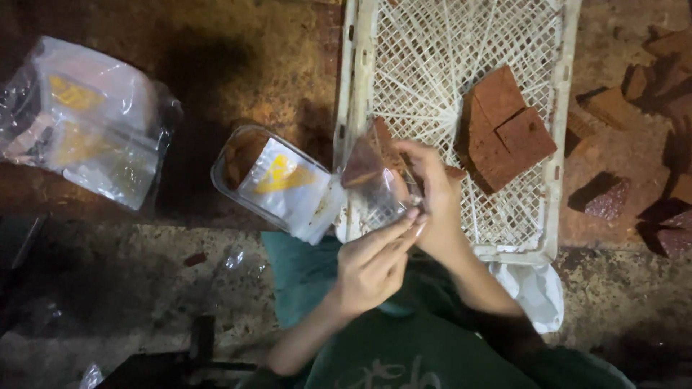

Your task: Packaging triangular pieces of baked goods into a plastic container from a cooling tray

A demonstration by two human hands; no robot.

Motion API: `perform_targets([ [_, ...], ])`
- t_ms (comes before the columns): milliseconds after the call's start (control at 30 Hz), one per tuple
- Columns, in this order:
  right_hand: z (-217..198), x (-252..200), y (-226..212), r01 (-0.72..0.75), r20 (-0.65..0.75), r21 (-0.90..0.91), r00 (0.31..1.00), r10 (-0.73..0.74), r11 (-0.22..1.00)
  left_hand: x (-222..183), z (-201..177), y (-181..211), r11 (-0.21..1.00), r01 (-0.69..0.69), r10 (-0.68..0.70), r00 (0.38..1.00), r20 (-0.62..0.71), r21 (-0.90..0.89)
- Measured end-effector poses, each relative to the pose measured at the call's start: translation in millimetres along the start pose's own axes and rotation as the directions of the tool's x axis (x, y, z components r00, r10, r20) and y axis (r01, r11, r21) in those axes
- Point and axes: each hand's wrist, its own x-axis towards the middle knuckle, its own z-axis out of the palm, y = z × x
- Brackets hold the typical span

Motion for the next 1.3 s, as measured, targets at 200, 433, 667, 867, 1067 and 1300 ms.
perform_targets([
  [200, -67, 38, -21, -0.027, -0.018, -0.369, 1.0, 0.022, 0.929, -7, -22, -42, 0.978, 0.067, -0.103, 0.979, 0.178, 0.198],
  [433, -34, 69, -22, -0.291, -0.05, -0.407, 0.953, 0.297, 0.866, -30, -38, -118, 0.847, 0.076, -0.217, 0.953, 0.211, 0.526],
  [667, 44, 32, 73, -0.007, 0.111, -0.548, 0.991, 0.08, 0.836, -36, -36, -147, 0.609, 0.062, -0.094, 0.996, -0.005, 0.791],
  [867, 26, 26, 28, -0.34, 0.066, -0.097, 0.936, 0.347, 0.935, -21, -41, -119, 0.758, 0.286, -0.417, 0.904, 0.098, 0.587],
  [1067, 13, 3, 43, -0.266, -0.096, 0.035, 0.959, 0.268, 0.963, -26, -40, -136, 0.861, -0.023, -0.03, 0.995, 0.095, 0.508],
  [1300, 15, -7, 44, -0.074, 0.036, -0.227, 0.996, 0.084, 0.971, -38, -33, -165, 0.715, 0.186, -0.309, 0.949, 0.065, 0.674],
])
